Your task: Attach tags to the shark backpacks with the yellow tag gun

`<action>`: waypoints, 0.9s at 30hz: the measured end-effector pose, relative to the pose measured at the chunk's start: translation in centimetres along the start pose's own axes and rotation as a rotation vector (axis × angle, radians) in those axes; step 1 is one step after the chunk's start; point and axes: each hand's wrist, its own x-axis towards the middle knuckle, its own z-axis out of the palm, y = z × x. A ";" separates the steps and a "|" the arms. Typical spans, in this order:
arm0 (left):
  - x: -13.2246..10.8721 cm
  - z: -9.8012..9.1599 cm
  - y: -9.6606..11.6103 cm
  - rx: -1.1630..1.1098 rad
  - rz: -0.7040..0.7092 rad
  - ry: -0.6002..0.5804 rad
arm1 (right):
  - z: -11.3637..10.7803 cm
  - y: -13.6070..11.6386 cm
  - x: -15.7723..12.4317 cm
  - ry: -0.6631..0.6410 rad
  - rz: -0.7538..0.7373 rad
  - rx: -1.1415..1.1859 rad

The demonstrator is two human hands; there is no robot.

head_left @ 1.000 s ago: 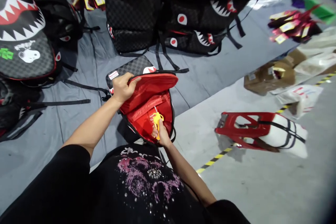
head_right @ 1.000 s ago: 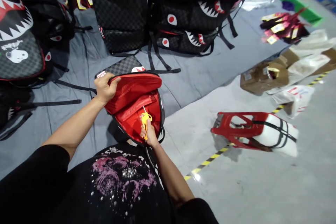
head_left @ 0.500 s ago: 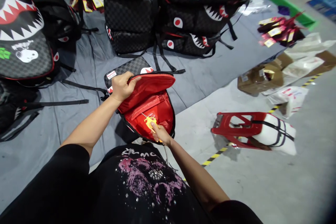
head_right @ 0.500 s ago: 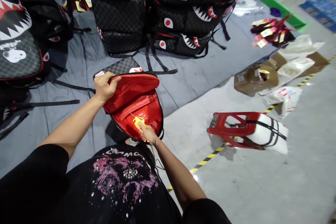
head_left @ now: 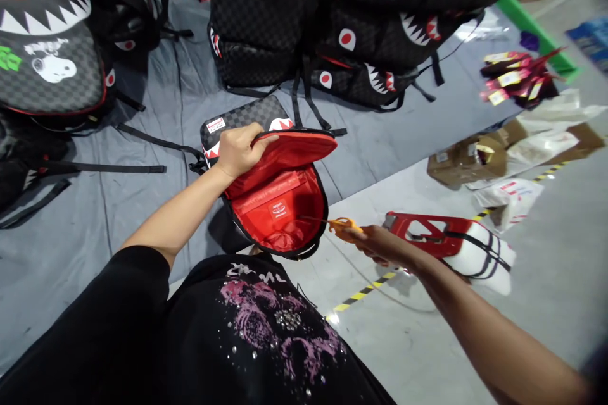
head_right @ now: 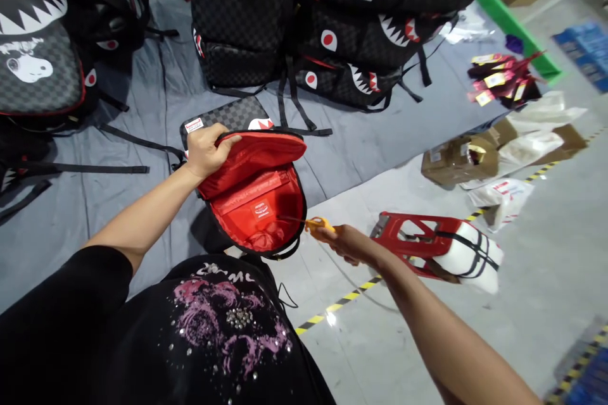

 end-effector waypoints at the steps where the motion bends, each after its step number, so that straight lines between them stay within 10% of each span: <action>1: 0.0 0.0 0.0 -0.004 0.002 -0.003 | 0.3 0.2 -0.2 -0.031 0.018 0.104; 8: 0.1 0.2 0.2 0.003 0.008 0.004 | 2.4 0.4 1.2 -0.111 -0.030 0.617; 20: -0.7 -0.3 2.8 -0.007 0.090 -0.067 | 3.2 1.1 0.5 -0.226 -0.074 0.526; 25: -4.6 -3.2 7.9 -0.193 0.235 -0.470 | 4.5 2.1 1.0 -0.170 -0.052 0.335; 27: -7.4 -4.8 8.1 -0.278 0.066 -0.647 | 4.4 3.6 1.2 -0.143 -0.052 0.343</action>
